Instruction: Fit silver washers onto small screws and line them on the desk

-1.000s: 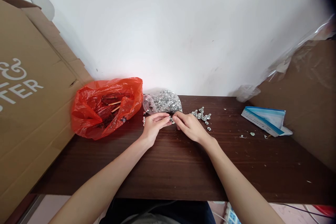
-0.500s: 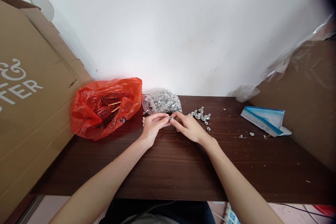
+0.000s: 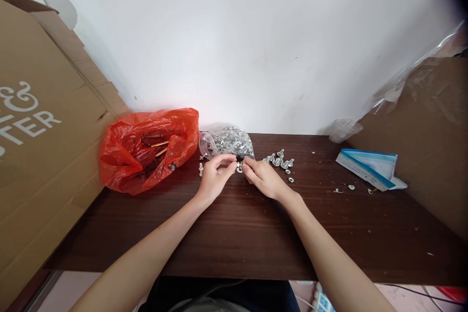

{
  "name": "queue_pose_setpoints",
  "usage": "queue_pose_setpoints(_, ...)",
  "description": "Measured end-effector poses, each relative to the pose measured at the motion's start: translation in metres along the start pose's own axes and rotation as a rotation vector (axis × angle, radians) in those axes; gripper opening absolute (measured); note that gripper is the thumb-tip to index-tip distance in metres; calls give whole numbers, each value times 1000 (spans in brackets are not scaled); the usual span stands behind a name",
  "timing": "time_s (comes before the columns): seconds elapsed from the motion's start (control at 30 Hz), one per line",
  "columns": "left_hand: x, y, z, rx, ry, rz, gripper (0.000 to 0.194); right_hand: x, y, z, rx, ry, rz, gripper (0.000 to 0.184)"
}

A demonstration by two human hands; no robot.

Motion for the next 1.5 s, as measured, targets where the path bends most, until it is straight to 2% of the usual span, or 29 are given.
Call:
queue_pose_setpoints(0.13, 0, 0, -1, 26, -24, -151, 19, 1, 0, -1, -9, -3, 7, 28)
queue_pose_setpoints(0.27, 2, 7, 1, 102, -55, -173, 16, 2, 1, -1, -14, -4, 15, 27)
queue_pose_setpoints(0.43, 0, 12, 2, 137, -5, -241, 18, 0, 1, -1, -3, 11, 43, 27)
queue_pose_setpoints(0.6, -2, 25, 4, 290, 37, -436, 19, 0, 0, -1, -1, 25, 65, 28)
queue_pose_setpoints(0.7, -2, 27, 6, 334, 53, -538, 16, 0, 0, -1, -4, 31, 69, 28)
queue_pose_setpoints(0.83, -1, 19, 5, 304, 33, -553, 16, 0, -1, -1, -11, 29, 53, 29)
queue_pose_setpoints(1.0, -1, 13, 1, 256, 0, -406, 23, -1, -3, 0, -16, 28, 38, 29)
queue_pose_setpoints(1.13, -3, 9, 0, 163, 8, -353, 17, 0, -3, 0, -20, 24, 48, 29)
queue_pose_setpoints(1.23, -1, 10, 0, 157, -23, -339, 15, 0, -3, 0, -29, 26, 54, 29)
queue_pose_setpoints(1.4, -2, 9, 0, 95, -4, -281, 17, 0, -4, 0, -33, 24, 55, 30)
queue_pose_setpoints(1.5, 0, 7, 0, 81, -41, -251, 14, 1, -4, 0, -35, 15, 56, 30)
Point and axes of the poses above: each hand's wrist, its own z-axis away from the middle knuckle, its own x-axis out of the palm, y = z × x, the point moved 5 cm from there along -z, towards the middle knuckle, and after that the axes turned 1 degree about z, right-handed, at the moved point
